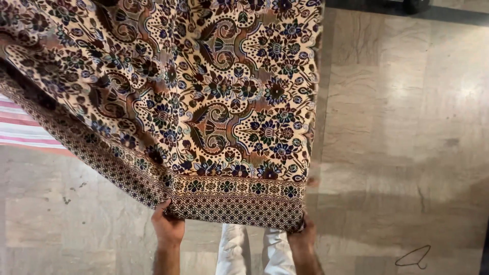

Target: The recorder spreads a patterned sheet over a bed and then arranges pillows on another cot.

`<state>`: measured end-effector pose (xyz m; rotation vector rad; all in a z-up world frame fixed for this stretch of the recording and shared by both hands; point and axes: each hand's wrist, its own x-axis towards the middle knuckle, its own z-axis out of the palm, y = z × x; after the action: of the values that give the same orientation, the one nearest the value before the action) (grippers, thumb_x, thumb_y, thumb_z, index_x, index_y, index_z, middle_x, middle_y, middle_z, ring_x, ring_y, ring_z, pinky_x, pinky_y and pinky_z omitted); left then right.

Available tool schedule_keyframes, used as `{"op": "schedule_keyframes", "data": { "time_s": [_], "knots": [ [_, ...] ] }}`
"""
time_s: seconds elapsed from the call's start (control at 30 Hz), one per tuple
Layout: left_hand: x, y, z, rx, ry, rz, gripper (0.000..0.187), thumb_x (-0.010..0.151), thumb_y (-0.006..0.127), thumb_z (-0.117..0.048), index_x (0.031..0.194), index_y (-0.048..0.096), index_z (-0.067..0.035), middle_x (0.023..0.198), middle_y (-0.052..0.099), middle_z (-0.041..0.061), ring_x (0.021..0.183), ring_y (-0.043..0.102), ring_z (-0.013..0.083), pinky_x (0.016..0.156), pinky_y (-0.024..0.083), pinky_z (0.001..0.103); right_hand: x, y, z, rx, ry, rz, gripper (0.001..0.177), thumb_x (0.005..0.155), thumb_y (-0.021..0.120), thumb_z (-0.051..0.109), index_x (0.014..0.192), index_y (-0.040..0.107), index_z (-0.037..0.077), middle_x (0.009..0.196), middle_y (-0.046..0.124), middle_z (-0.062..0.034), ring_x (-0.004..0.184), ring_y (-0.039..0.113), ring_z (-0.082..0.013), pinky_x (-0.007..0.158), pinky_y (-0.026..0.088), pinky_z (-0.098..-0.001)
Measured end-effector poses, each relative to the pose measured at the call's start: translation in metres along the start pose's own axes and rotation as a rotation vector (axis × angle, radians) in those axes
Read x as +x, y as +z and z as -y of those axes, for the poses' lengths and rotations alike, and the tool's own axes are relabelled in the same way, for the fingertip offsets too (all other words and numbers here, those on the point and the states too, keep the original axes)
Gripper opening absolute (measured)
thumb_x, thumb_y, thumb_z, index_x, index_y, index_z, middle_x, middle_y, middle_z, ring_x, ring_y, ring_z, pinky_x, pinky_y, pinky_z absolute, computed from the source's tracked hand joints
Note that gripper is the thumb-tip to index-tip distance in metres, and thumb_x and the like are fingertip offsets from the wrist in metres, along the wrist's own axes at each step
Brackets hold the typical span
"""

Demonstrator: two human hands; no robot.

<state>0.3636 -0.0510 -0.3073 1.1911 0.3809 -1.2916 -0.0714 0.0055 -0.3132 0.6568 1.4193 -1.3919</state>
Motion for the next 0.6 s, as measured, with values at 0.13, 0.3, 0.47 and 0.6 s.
{"op": "schedule_keyframes", "data": {
  "time_s": [0.13,0.3,0.47,0.6],
  "knots": [
    [0.018,-0.027,-0.009,0.194,-0.102,-0.128,0.025,0.094,0.076,-0.019,0.114,0.066,-0.008,0.108,0.070,0.006,0.096,0.066,0.0203,0.078,0.054,0.034,0.070,-0.088,-0.049,-0.005,0.106,-0.205,0.017,0.099,0.062,0.022,0.111,0.070,0.013,0.101,0.071,-0.0012,0.095,0.067,-0.0197,0.090,0.055,-0.0448],
    [0.032,-0.037,0.001,0.477,-0.107,-0.359,0.030,0.091,0.070,-0.020,0.119,0.066,-0.010,0.108,0.066,0.005,0.101,0.065,0.0231,0.082,0.057,0.041,0.072,-0.044,-0.016,-0.192,0.320,-0.184,0.015,0.096,0.062,0.022,0.108,0.066,0.013,0.098,0.067,-0.0077,0.088,0.065,-0.0259,0.085,0.054,-0.0471],
    [0.043,-0.025,0.013,0.553,-0.068,-0.330,0.039,0.090,0.066,-0.020,0.127,0.059,-0.011,0.116,0.067,0.005,0.102,0.065,0.0217,0.083,0.055,0.042,0.092,-0.026,0.004,-0.363,0.183,0.134,0.028,0.103,0.063,0.029,0.121,0.065,0.008,0.106,0.059,-0.0153,0.094,0.059,-0.0310,0.089,0.056,-0.0518],
    [0.037,0.003,0.022,0.736,0.218,-0.324,0.050,0.085,0.077,-0.009,0.129,0.053,-0.008,0.115,0.058,0.005,0.104,0.055,0.0174,0.089,0.046,0.036,0.015,0.082,0.014,-0.774,-0.101,0.169,0.040,0.094,0.060,0.024,0.127,0.063,0.003,0.114,0.061,-0.0166,0.104,0.060,-0.0276,0.087,0.056,-0.0444]
  ]
}}
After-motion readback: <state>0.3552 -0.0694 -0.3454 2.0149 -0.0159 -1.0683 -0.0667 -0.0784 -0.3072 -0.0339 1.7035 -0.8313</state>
